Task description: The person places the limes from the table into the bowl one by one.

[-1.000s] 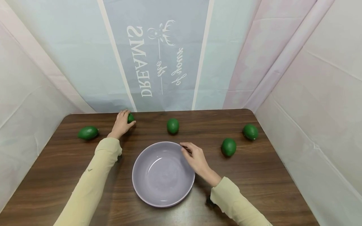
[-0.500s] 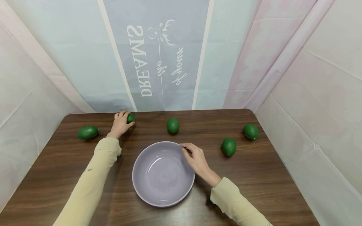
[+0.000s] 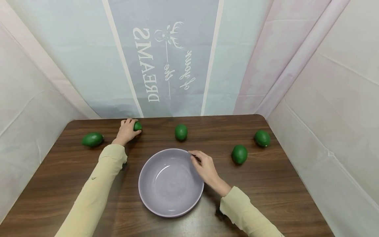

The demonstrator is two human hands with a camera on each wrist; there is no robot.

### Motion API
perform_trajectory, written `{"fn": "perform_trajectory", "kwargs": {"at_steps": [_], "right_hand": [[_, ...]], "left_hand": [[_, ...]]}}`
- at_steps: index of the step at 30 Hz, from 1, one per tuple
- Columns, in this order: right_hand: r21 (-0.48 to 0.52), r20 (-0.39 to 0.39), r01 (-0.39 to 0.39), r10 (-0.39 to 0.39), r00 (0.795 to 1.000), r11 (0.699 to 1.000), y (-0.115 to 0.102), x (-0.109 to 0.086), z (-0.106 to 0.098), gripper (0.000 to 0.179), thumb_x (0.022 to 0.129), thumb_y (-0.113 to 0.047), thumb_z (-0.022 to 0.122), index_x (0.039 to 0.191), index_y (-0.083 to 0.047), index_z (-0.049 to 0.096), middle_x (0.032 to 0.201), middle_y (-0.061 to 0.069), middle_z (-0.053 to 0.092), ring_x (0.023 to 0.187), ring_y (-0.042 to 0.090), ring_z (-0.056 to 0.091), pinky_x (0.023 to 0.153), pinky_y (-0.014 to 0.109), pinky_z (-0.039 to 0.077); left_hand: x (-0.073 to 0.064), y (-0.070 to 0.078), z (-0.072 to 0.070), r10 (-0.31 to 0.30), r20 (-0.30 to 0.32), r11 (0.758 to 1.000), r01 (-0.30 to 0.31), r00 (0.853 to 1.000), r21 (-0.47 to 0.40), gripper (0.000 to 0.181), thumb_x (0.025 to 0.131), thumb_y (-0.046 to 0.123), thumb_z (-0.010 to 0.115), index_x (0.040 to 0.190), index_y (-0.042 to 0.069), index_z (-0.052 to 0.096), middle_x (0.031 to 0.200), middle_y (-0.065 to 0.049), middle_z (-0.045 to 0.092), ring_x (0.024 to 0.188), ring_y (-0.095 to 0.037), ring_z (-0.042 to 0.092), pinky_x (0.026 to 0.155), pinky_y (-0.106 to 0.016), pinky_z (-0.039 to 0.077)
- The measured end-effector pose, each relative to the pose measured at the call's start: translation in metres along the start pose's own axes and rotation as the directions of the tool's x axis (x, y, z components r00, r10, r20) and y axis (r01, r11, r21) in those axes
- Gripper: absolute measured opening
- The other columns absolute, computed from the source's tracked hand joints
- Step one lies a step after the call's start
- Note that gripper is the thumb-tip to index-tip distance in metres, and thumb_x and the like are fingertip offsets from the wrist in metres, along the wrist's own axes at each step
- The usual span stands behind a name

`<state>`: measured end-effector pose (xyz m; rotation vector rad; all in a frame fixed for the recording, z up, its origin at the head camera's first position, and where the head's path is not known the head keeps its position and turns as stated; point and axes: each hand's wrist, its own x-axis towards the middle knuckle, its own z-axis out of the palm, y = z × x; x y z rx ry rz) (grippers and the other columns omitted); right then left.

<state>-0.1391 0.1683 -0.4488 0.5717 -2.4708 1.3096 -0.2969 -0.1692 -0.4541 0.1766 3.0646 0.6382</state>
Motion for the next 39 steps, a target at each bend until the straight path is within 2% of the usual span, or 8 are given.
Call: {"fn": "perform_trajectory", "kwargs": {"at_steps": [4, 16, 28, 39], "right_hand": [[0.0, -0.011, 0.008, -0.008, 1.0, 1.0, 0.0004, -0.0006, 0.0001, 0.022, 0.085, 0.0, 0.057, 0.104, -0.005, 0.068, 0.098, 0.006, 0.067, 0.088, 0.012, 0.06, 0.072, 0.02, 0.048], [-0.02, -0.032, -0.05, 0.049, 0.998, 0.999, 0.0031, -0.0017, 0.0006, 0.027, 0.083, 0.002, 0.056, 0.103, -0.01, 0.07, 0.1, 0.0, 0.068, 0.091, 0.011, 0.061, 0.072, 0.018, 0.046], [-0.044, -0.047, -0.068, 0.066, 0.997, 0.997, 0.0031, -0.0026, 0.0013, 0.028, 0.083, 0.002, 0.056, 0.103, -0.011, 0.07, 0.1, 0.0, 0.068, 0.087, 0.009, 0.06, 0.07, 0.019, 0.045], [-0.033, -0.04, -0.074, 0.073, 0.997, 0.997, 0.0028, -0.0029, 0.0005, 0.028, 0.084, 0.001, 0.056, 0.104, -0.011, 0.07, 0.1, 0.0, 0.068, 0.081, 0.009, 0.057, 0.067, 0.02, 0.044]], "left_hand": [[-0.0011, 0.001, 0.0, 0.003, 0.014, 1.0, -0.003, 1.0, -0.003, 0.058, 0.087, 0.021, 0.062, 0.135, 0.0, 0.037, 0.135, -0.024, 0.032, 0.123, -0.044, 0.023, 0.092, -0.055, 0.032], [0.0008, -0.0012, -0.0008, 0.002, 0.075, 1.0, 0.0, 0.997, -0.022, 0.059, 0.088, 0.022, 0.061, 0.136, 0.0, 0.036, 0.136, -0.025, 0.03, 0.12, -0.045, 0.027, 0.091, -0.056, 0.035], [-0.0012, -0.0017, -0.0022, 0.019, 0.089, 0.999, -0.014, 0.996, -0.05, 0.058, 0.087, 0.022, 0.061, 0.135, -0.001, 0.036, 0.133, -0.027, 0.031, 0.115, -0.047, 0.032, 0.088, -0.054, 0.037], [-0.0048, -0.0053, -0.0006, 0.036, 0.141, 0.999, -0.032, 0.989, -0.031, 0.066, 0.084, 0.023, 0.065, 0.136, -0.001, 0.033, 0.132, -0.028, 0.032, 0.111, -0.047, 0.034, 0.087, -0.054, 0.038]]}}
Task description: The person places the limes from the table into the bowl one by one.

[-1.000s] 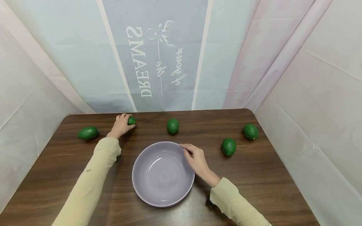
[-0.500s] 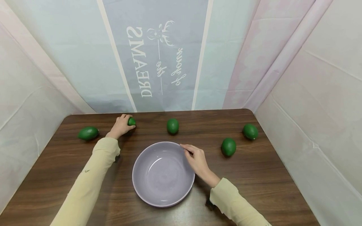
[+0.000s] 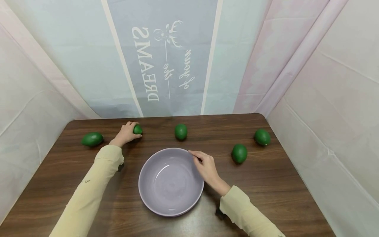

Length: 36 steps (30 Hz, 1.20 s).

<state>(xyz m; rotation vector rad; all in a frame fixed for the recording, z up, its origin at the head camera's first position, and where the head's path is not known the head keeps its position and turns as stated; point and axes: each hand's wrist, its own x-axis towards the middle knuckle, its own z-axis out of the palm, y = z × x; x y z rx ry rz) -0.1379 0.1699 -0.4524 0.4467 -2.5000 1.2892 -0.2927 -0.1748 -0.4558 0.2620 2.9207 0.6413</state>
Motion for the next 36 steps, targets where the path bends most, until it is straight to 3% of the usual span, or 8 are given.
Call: {"fn": "perform_trajectory", "kwargs": {"at_steps": [9, 36], "right_hand": [[-0.001, 0.015, 0.015, -0.015, 1.0, 1.0, 0.0, 0.001, -0.001, 0.028, 0.085, 0.001, 0.055, 0.105, -0.012, 0.07, 0.1, -0.001, 0.067, 0.072, 0.008, 0.052, 0.062, 0.021, 0.042], [0.012, 0.027, 0.005, -0.005, 1.0, 1.0, 0.0, 0.0, -0.003, 0.031, 0.085, 0.002, 0.052, 0.106, -0.012, 0.07, 0.103, -0.001, 0.067, 0.074, 0.01, 0.054, 0.062, 0.021, 0.041]], "left_hand": [[-0.003, -0.001, 0.001, -0.006, 0.035, 1.0, 0.007, 0.999, -0.024, 0.063, 0.083, 0.026, 0.066, 0.132, -0.001, 0.036, 0.125, -0.027, 0.035, 0.107, -0.046, 0.035, 0.084, -0.053, 0.039], [-0.015, -0.001, -0.002, 0.011, 0.033, 1.0, -0.011, 0.999, 0.009, 0.058, 0.083, 0.028, 0.065, 0.126, -0.003, 0.04, 0.119, -0.028, 0.039, 0.102, -0.044, 0.038, 0.081, -0.05, 0.041]]}}
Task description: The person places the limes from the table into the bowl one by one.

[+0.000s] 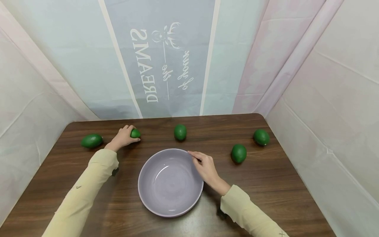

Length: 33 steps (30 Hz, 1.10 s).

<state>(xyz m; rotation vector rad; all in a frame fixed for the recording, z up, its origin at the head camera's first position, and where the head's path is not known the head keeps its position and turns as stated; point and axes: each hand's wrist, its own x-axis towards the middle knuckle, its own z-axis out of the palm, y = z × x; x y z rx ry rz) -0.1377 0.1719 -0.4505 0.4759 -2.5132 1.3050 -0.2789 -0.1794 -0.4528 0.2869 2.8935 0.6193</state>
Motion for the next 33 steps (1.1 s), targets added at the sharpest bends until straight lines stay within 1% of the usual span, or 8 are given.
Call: {"fn": "perform_trajectory", "kwargs": {"at_steps": [10, 21, 33], "right_hand": [[-0.005, -0.003, 0.0, -0.001, 1.0, 1.0, 0.0, 0.0, 0.0, 0.032, 0.084, 0.002, 0.053, 0.105, -0.013, 0.07, 0.103, -0.002, 0.067, 0.075, 0.01, 0.054, 0.063, 0.021, 0.042], [-0.015, -0.009, 0.007, -0.007, 1.0, 1.0, 0.0, 0.0, 0.0, 0.032, 0.084, 0.003, 0.052, 0.105, -0.013, 0.07, 0.103, -0.001, 0.067, 0.075, 0.009, 0.054, 0.063, 0.021, 0.041], [-0.022, -0.012, 0.008, -0.008, 1.0, 1.0, 0.001, 0.0, 0.001, 0.031, 0.083, 0.003, 0.053, 0.105, -0.012, 0.07, 0.103, -0.001, 0.067, 0.076, 0.009, 0.054, 0.063, 0.021, 0.042]], "left_hand": [[-0.004, -0.005, -0.001, 0.038, -0.019, 0.999, -0.038, 0.999, 0.01, 0.057, 0.082, 0.027, 0.066, 0.124, -0.004, 0.041, 0.116, -0.028, 0.041, 0.098, -0.043, 0.04, 0.08, -0.05, 0.04], [-0.01, -0.005, -0.005, 0.056, -0.029, 0.998, -0.056, 0.998, 0.013, 0.055, 0.082, 0.027, 0.066, 0.123, -0.003, 0.043, 0.117, -0.027, 0.042, 0.098, -0.042, 0.04, 0.078, -0.05, 0.041], [-0.018, 0.002, -0.01, 0.099, -0.048, 0.995, -0.098, 0.994, 0.02, 0.054, 0.081, 0.026, 0.067, 0.122, -0.002, 0.044, 0.115, -0.026, 0.043, 0.098, -0.042, 0.041, 0.077, -0.05, 0.042]]}}
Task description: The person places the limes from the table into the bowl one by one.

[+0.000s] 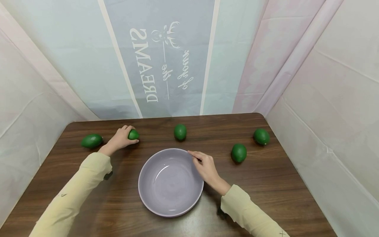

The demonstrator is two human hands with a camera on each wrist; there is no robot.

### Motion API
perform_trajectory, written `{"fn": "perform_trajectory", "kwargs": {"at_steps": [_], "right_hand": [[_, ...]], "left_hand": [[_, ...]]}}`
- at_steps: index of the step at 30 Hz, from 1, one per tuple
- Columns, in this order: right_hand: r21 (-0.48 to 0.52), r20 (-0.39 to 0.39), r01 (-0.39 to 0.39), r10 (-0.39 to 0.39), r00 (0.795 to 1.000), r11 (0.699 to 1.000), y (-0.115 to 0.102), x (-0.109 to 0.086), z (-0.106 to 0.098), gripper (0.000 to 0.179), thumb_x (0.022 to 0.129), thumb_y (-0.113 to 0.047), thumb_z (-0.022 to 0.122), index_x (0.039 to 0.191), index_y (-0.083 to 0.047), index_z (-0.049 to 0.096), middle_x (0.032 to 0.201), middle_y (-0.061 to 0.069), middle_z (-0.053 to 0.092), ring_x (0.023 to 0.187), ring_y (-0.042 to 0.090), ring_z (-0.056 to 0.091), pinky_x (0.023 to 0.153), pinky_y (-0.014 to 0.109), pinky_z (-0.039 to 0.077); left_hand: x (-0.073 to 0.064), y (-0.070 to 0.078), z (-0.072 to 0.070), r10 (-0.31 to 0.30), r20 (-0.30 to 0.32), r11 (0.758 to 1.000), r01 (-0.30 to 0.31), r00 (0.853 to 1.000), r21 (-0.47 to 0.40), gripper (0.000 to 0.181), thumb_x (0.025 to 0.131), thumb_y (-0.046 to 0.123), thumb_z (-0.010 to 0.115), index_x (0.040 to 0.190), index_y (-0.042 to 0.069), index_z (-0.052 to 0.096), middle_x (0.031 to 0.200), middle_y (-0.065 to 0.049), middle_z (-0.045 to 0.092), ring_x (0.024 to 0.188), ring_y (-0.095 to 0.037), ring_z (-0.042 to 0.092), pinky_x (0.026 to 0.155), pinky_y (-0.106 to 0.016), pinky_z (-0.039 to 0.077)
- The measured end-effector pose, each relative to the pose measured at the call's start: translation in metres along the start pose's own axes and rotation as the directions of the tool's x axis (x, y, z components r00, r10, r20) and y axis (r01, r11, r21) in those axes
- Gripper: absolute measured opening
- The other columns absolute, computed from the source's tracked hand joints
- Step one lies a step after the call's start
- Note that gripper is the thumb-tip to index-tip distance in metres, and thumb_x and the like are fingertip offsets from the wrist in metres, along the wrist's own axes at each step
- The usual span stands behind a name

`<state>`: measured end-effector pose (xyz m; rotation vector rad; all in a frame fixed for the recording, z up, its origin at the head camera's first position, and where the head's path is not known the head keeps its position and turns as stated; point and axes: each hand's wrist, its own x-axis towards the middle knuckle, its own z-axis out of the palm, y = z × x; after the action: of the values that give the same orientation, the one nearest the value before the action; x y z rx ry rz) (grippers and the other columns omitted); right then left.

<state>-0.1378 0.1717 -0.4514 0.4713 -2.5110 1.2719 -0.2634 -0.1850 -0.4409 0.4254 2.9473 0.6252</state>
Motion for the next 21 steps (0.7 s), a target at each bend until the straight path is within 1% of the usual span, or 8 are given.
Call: {"fn": "perform_trajectory", "kwargs": {"at_steps": [8, 13, 21], "right_hand": [[-0.004, 0.0, 0.005, -0.005, 1.0, 1.0, 0.0006, 0.0, 0.0005, 0.032, 0.083, 0.003, 0.053, 0.105, -0.012, 0.07, 0.103, -0.001, 0.067, 0.076, 0.009, 0.054, 0.063, 0.021, 0.042], [-0.005, 0.001, 0.005, -0.005, 1.0, 1.0, 0.0006, 0.0, 0.0003, 0.032, 0.083, 0.003, 0.053, 0.105, -0.012, 0.07, 0.103, 0.0, 0.067, 0.075, 0.01, 0.054, 0.063, 0.021, 0.042], [-0.004, 0.0, 0.006, -0.006, 1.0, 1.0, 0.0011, -0.0004, 0.0001, 0.032, 0.083, 0.003, 0.053, 0.105, -0.013, 0.07, 0.103, -0.001, 0.067, 0.079, 0.009, 0.055, 0.065, 0.021, 0.042]], "left_hand": [[-0.0041, 0.0028, -0.0019, 0.019, 0.005, 1.0, -0.018, 1.0, -0.005, 0.056, 0.081, 0.027, 0.068, 0.123, 0.0, 0.044, 0.118, -0.025, 0.042, 0.102, -0.042, 0.04, 0.078, -0.051, 0.043], [-0.005, 0.0026, -0.0002, 0.029, 0.009, 1.0, -0.029, 1.0, 0.002, 0.056, 0.081, 0.028, 0.067, 0.124, 0.0, 0.043, 0.12, -0.025, 0.041, 0.102, -0.042, 0.04, 0.077, -0.051, 0.044], [-0.0066, 0.0039, -0.0013, 0.042, 0.002, 0.999, -0.042, 0.999, 0.005, 0.055, 0.081, 0.027, 0.068, 0.123, 0.001, 0.044, 0.119, -0.024, 0.042, 0.101, -0.042, 0.041, 0.077, -0.051, 0.044]]}}
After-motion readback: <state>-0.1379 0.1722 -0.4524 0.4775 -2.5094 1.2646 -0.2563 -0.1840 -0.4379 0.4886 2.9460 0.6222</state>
